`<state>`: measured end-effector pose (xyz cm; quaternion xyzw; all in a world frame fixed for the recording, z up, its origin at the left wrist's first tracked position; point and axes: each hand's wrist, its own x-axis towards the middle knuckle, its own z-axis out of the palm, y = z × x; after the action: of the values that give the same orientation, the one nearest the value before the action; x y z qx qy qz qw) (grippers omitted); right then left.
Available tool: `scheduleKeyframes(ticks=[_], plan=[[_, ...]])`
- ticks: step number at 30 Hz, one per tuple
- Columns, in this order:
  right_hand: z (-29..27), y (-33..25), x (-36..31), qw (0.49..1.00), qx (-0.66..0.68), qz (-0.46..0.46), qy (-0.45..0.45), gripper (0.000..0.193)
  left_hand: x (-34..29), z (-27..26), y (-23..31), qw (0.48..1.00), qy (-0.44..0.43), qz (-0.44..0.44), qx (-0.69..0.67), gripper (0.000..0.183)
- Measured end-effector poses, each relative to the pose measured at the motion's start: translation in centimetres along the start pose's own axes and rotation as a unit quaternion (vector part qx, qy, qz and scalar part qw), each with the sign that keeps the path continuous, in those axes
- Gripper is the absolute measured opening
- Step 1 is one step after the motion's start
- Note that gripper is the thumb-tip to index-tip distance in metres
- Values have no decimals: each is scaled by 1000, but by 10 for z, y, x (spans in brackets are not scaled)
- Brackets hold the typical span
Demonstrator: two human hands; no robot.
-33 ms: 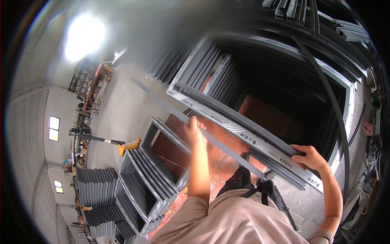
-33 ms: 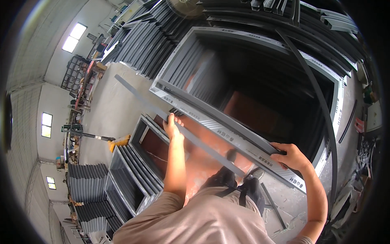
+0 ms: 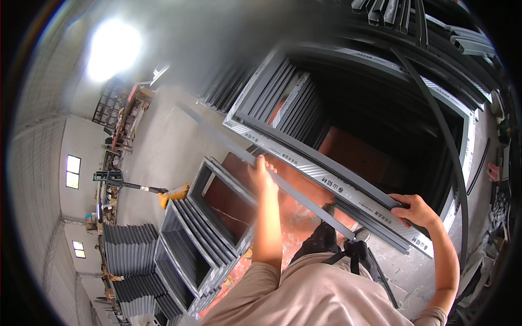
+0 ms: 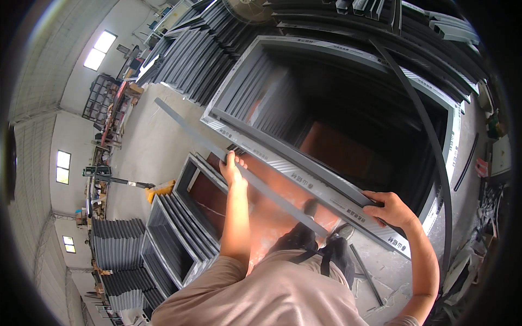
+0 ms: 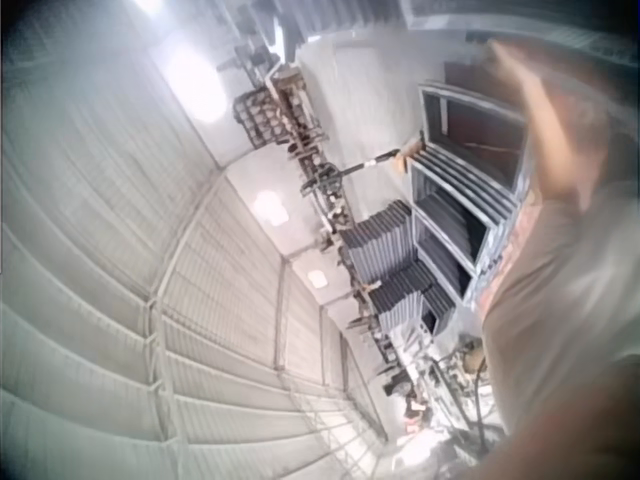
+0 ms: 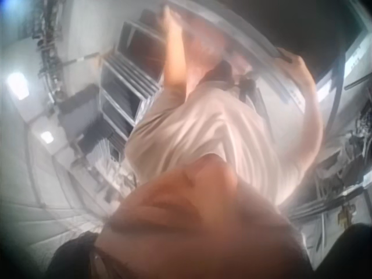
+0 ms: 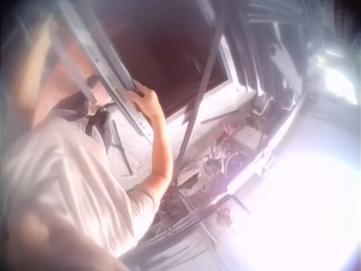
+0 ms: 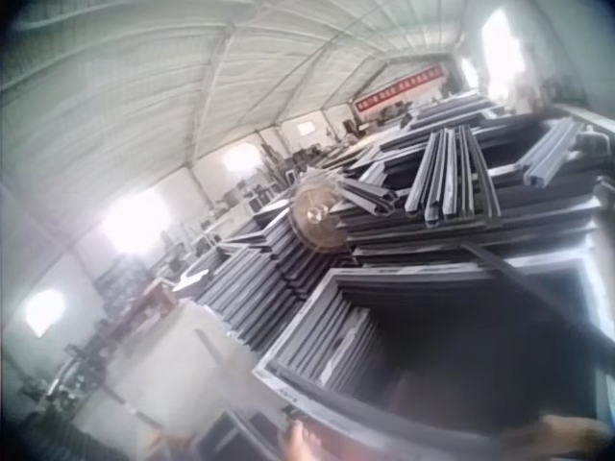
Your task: The person fits metal profiles into window frames, gathers loose metal profiles from the floor, and aligns a bundle of metal profiles by hand.
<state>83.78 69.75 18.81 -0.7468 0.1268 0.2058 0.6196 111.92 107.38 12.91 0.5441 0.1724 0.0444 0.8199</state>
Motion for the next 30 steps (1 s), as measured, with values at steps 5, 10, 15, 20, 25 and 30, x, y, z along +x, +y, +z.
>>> scheduleKeyframes(ticks=[5, 10, 15, 20, 25, 30], plan=[[-2, 3, 9, 999, -9, 52, -12, 54, 1, 3, -7, 1000, 1, -4, 10, 20], [-8, 8, 26, 997, -11, 66, -44, 60, 4, 10, -11, 1000, 25, -11, 3, 22], [-13, 8, 27, 996, -16, 66, -51, 62, 10, 0, -20, 999, 27, -2, 18, 23], [-13, 10, 21, 997, -9, 63, -33, 59, 13, 7, -32, 1000, -5, -9, 29, 23], [-10, 15, 30, 987, -150, 55, -7, 53, 9, 21, -40, 991, 52, 70, 98, 15], [18, 44, 49, 966, -246, -54, 59, 43, 79, -37, -39, 995, -16, 5, 103, 16]])
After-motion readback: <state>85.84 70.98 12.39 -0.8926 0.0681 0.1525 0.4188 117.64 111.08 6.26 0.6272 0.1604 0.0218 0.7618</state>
